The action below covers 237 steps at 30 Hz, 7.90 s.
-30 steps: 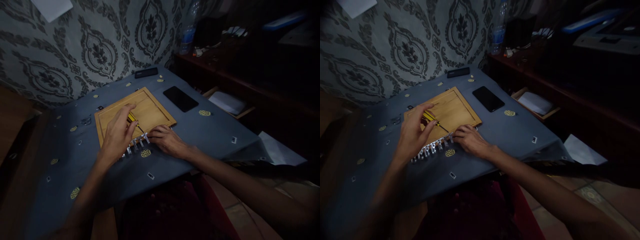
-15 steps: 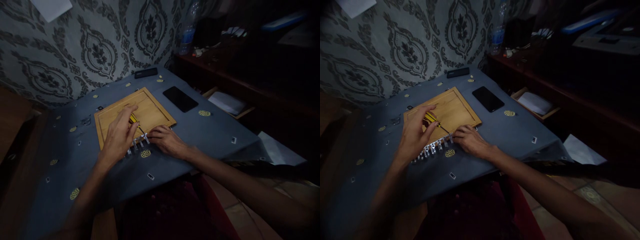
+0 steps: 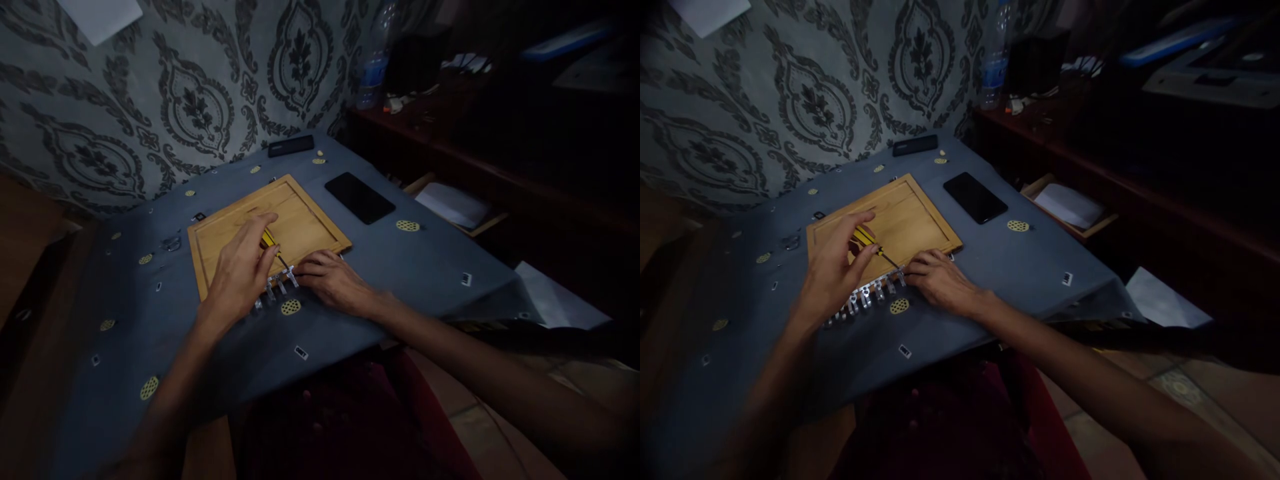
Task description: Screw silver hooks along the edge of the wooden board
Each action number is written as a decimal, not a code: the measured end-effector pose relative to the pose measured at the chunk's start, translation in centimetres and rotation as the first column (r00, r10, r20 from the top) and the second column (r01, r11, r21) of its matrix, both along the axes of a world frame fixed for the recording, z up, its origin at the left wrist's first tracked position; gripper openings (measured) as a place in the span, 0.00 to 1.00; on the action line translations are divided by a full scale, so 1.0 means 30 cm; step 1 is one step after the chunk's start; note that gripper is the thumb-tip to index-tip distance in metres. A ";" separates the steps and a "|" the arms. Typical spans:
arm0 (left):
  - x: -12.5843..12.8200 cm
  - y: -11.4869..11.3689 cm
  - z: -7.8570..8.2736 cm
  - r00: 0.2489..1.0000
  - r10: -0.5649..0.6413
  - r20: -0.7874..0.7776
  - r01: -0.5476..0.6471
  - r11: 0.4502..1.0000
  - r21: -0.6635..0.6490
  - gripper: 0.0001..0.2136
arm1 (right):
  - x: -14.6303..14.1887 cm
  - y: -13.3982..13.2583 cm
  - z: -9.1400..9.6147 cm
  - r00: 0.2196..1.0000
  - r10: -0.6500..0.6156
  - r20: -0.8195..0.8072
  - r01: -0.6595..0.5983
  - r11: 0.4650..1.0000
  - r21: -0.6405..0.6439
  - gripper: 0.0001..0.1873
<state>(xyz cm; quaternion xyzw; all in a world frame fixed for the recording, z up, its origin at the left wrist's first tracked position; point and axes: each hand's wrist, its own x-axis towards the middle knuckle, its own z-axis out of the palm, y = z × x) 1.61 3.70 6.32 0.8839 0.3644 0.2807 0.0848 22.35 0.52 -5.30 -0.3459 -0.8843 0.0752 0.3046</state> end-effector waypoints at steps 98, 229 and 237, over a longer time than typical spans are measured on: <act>-0.032 0.006 0.039 0.993 -0.016 0.121 0.026 0.996 -0.085 0.20 | 0.005 -0.003 -0.007 1.000 -0.005 -0.007 0.006 0.999 0.038 0.15; 0.019 -0.017 -0.008 0.999 -0.019 0.026 0.020 1.000 -0.023 0.17 | 0.003 -0.011 -0.001 1.000 -0.020 -0.012 0.020 0.999 0.046 0.14; 0.003 -0.005 0.003 0.992 -0.122 0.020 0.123 0.989 -0.079 0.19 | 0.004 -0.012 0.009 1.000 -0.014 -0.005 0.014 0.999 0.038 0.15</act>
